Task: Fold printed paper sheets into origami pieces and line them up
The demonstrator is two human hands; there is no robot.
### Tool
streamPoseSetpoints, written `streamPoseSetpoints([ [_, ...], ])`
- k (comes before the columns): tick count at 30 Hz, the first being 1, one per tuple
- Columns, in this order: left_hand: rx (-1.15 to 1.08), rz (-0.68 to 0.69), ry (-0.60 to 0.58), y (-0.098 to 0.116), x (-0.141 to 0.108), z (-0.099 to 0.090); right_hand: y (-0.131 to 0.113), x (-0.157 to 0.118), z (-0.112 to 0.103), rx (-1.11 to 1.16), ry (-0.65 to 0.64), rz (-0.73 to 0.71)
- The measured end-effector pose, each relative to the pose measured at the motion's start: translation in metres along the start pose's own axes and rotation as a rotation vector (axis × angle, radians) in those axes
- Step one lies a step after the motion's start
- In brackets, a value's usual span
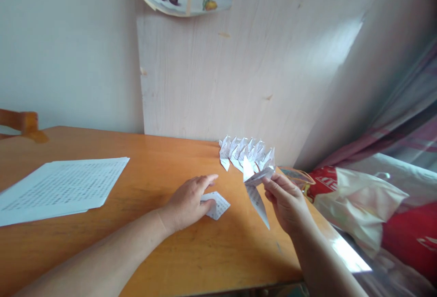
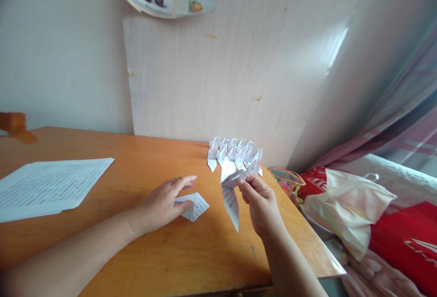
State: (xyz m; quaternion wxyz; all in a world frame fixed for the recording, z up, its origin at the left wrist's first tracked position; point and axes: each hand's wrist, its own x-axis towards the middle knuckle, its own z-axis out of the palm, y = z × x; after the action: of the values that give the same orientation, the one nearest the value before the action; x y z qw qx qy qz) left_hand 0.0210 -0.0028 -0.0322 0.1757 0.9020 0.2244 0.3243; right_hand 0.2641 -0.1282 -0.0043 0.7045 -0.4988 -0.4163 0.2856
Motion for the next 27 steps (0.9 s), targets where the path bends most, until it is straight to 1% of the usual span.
streamPoseSetpoints([
  [3,0.042,0.025,0.007,-0.001,0.001,0.0,-0.013,0.008,-0.037,0.011,0.149,-0.113],
  [6,0.065,0.039,0.021,-0.001,0.001,0.001,-0.019,0.024,-0.079,-0.014,0.312,-0.174],
  [9,0.082,0.058,0.015,-0.001,0.001,0.002,-0.015,0.046,-0.114,-0.131,0.445,-0.151],
  [11,0.094,0.073,0.01,-0.002,0.002,0.002,-0.01,0.059,-0.129,-0.233,0.472,-0.093],
  [14,0.121,0.089,0.01,-0.005,0.003,0.001,0.001,0.079,-0.139,-0.298,0.474,-0.05],
  [17,0.149,0.089,0.025,-0.007,0.003,-0.001,0.013,0.097,-0.144,-0.365,0.47,-0.023],
  [20,0.173,0.087,0.023,-0.01,0.004,-0.001,0.027,0.112,-0.147,-0.421,0.439,0.01],
  [24,0.186,0.091,0.011,-0.017,0.004,0.0,0.042,0.123,-0.148,-0.483,0.412,0.031],
  [27,0.202,0.089,0.002,-0.022,0.004,0.002,0.046,0.124,-0.148,-0.515,0.403,0.019],
])
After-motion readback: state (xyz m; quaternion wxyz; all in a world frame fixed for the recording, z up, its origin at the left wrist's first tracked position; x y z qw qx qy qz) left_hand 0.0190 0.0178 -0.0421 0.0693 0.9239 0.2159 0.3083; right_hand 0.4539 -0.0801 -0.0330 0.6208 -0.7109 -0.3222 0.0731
